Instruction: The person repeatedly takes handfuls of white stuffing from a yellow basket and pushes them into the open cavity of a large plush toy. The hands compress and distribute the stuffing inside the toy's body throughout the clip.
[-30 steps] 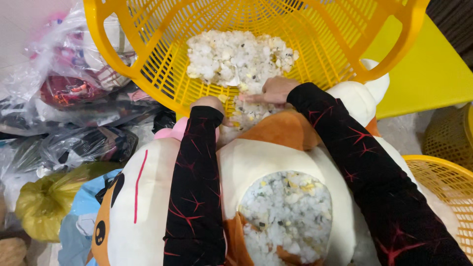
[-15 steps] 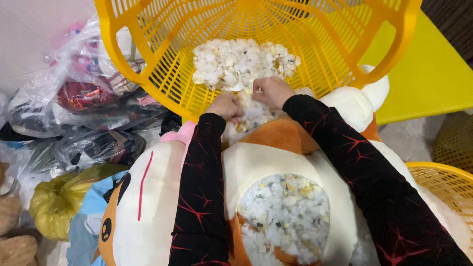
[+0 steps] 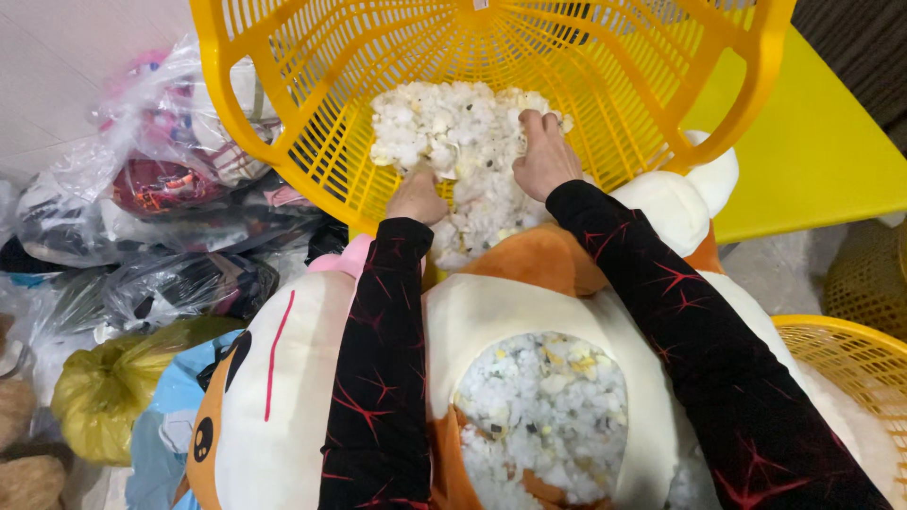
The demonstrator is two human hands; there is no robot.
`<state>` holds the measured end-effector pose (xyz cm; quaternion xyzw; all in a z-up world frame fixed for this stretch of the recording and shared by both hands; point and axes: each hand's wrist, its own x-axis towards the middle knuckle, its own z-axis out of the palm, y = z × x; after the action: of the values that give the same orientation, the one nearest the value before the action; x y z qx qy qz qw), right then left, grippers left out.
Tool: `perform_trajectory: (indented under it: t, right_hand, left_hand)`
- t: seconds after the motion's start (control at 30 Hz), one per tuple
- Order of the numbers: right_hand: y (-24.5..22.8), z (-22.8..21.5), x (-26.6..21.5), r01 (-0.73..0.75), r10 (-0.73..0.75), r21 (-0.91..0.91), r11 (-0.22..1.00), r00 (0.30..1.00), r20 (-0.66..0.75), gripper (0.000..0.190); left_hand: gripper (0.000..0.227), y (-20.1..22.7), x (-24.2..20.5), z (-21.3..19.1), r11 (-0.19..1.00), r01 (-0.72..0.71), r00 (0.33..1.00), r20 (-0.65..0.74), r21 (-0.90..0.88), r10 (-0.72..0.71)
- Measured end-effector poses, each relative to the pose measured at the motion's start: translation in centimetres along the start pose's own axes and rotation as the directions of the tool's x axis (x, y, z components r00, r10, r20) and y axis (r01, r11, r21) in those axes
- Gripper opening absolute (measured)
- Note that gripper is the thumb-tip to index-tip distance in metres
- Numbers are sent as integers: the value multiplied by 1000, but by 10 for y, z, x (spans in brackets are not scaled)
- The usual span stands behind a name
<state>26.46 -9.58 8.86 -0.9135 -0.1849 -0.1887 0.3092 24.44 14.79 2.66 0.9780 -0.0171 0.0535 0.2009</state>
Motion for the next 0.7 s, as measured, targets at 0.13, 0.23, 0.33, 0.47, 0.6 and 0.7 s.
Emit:
perform_trajectory:
  t: [0.13,0.23,0.33,0.47,0.6,0.7]
  right_hand:
    - [-1,7,-10,-85,248,-282,956,749,614,68]
    - [-1,21,-18,108,186,-280,954,520,834,107]
    - [2,33,-17,133,99,-172,976,434,896,110]
    - [5,33,-8,46,18,-46,998,492,870,98]
    - [18,27,1,-48,-111,299,953,863,492,100]
    - [26,24,12,132,-202,444,886,973,114,103]
  left_hand:
    - [98,-2,-16,20,943,152,825,487,297,-286]
    - [82,9,-16,69,951,92,856,464,296,-227]
    - [85,13,-7,102,995,78,898,429,62,-97]
    - [56,13,5,69,962,51,893,444,-267,76]
    - [60,24,10,3,645,171,983,178,-745,-54]
    - [76,34,2,-32,615,-79,994,-113,-785,-16]
